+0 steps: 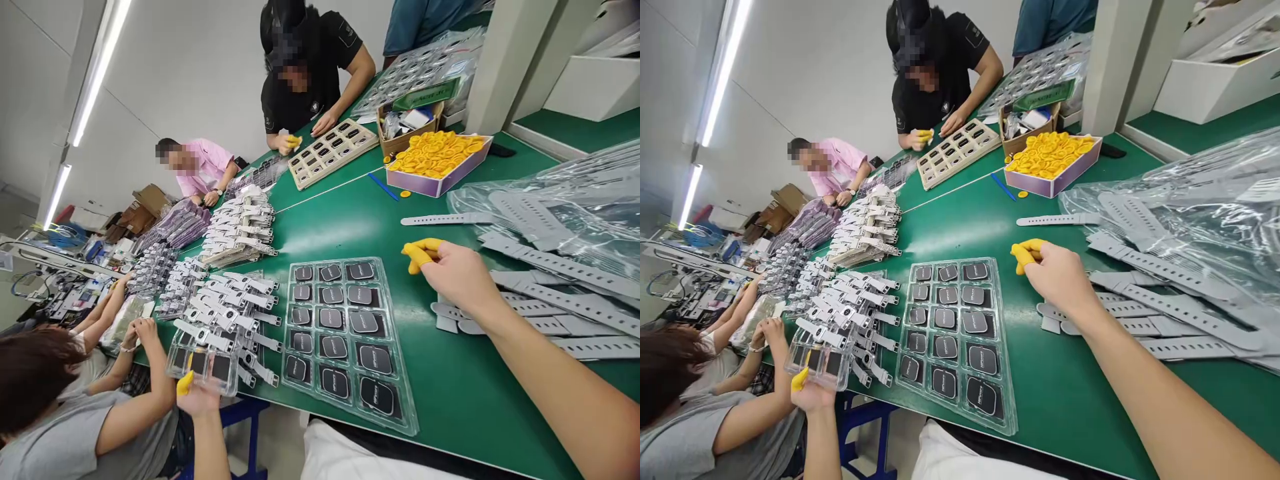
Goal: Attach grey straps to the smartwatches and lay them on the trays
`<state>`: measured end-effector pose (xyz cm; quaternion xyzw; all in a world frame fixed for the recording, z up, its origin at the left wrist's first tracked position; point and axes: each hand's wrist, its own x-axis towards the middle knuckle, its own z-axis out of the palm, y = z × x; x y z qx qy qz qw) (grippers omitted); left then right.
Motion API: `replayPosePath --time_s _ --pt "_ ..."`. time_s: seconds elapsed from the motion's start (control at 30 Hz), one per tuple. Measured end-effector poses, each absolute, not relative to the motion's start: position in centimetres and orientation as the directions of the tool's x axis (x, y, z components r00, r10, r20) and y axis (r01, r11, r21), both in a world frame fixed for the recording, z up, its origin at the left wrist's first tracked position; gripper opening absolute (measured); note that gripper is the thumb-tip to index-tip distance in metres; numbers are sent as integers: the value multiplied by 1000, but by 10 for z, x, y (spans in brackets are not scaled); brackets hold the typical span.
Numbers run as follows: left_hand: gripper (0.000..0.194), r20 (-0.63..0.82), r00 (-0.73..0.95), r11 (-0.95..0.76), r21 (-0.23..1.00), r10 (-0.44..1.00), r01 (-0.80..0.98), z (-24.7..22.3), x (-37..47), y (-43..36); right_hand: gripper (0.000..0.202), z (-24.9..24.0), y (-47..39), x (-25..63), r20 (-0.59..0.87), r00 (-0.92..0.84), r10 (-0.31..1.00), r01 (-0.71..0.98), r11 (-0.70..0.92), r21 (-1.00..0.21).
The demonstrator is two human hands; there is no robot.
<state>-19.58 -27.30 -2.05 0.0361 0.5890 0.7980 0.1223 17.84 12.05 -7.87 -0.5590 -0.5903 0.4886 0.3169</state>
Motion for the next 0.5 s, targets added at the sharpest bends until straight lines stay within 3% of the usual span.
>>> replayPosePath --time_s 0.2,0.33,0.5 --pt "45 -137 -946 -225 952 293 -207 -31 -202 -256 17 -87 121 180 -106 -213 971 364 -22 -931" --pt "30 -208 -917 -141 953 341 -269 -28 -193 -260 19 -87 121 180 -79 -230 970 381 15 -924" --pt "21 -199 -931 15 979 304 -204 -16 -187 -271 27 -86 118 179 -55 -240 969 394 46 -918"
